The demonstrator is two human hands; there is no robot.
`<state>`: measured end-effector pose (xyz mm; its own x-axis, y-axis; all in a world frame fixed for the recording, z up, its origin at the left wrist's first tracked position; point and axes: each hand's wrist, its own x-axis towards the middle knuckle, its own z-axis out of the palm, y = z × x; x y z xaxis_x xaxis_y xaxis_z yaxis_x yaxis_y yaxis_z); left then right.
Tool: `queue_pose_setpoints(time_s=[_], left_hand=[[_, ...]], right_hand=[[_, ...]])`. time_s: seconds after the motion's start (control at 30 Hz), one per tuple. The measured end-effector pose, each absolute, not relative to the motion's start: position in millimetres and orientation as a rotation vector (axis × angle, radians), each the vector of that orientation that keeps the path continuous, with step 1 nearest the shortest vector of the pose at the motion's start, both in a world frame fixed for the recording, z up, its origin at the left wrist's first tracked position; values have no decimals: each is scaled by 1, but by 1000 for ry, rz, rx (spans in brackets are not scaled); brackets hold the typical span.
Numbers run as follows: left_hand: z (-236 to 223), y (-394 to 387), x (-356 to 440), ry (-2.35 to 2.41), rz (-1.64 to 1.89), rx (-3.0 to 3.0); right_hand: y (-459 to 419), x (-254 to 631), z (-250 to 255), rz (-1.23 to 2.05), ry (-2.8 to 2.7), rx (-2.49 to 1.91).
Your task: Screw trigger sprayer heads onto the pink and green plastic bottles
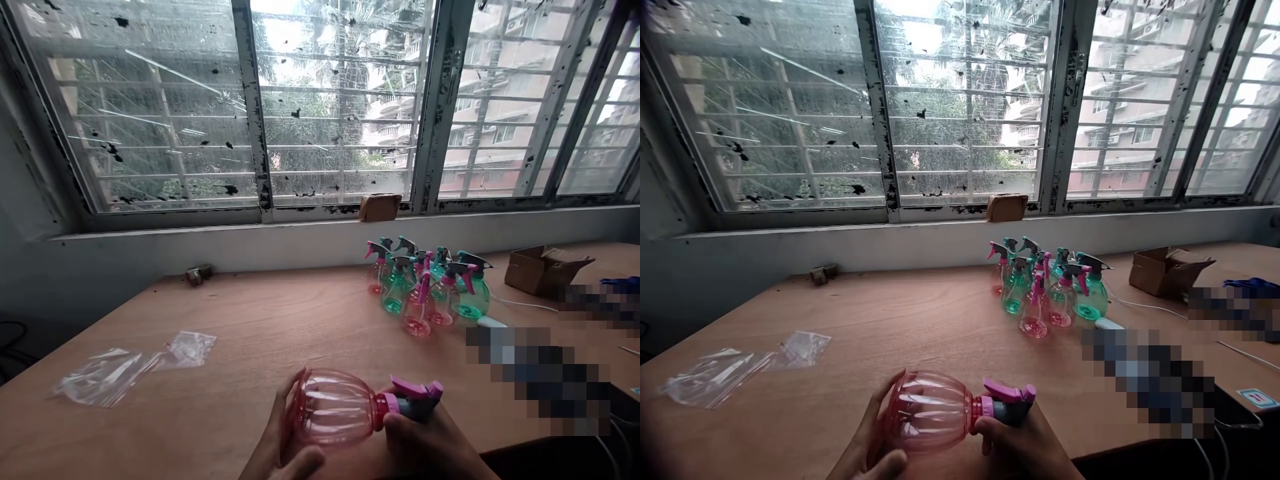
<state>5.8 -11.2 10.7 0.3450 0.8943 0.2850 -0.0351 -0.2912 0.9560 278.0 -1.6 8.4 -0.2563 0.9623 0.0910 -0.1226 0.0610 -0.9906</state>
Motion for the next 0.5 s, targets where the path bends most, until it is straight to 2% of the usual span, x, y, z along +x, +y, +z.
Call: queue_pose_setpoints(time_s=[0.3,0.5], left_hand=[[-11,-5,12,791,1225,1678],[6,-13,13,861,1165,1661]], right_hand=[[2,278,4,1446,-1292,-890],[2,279,2,1396,-1315,-906]])
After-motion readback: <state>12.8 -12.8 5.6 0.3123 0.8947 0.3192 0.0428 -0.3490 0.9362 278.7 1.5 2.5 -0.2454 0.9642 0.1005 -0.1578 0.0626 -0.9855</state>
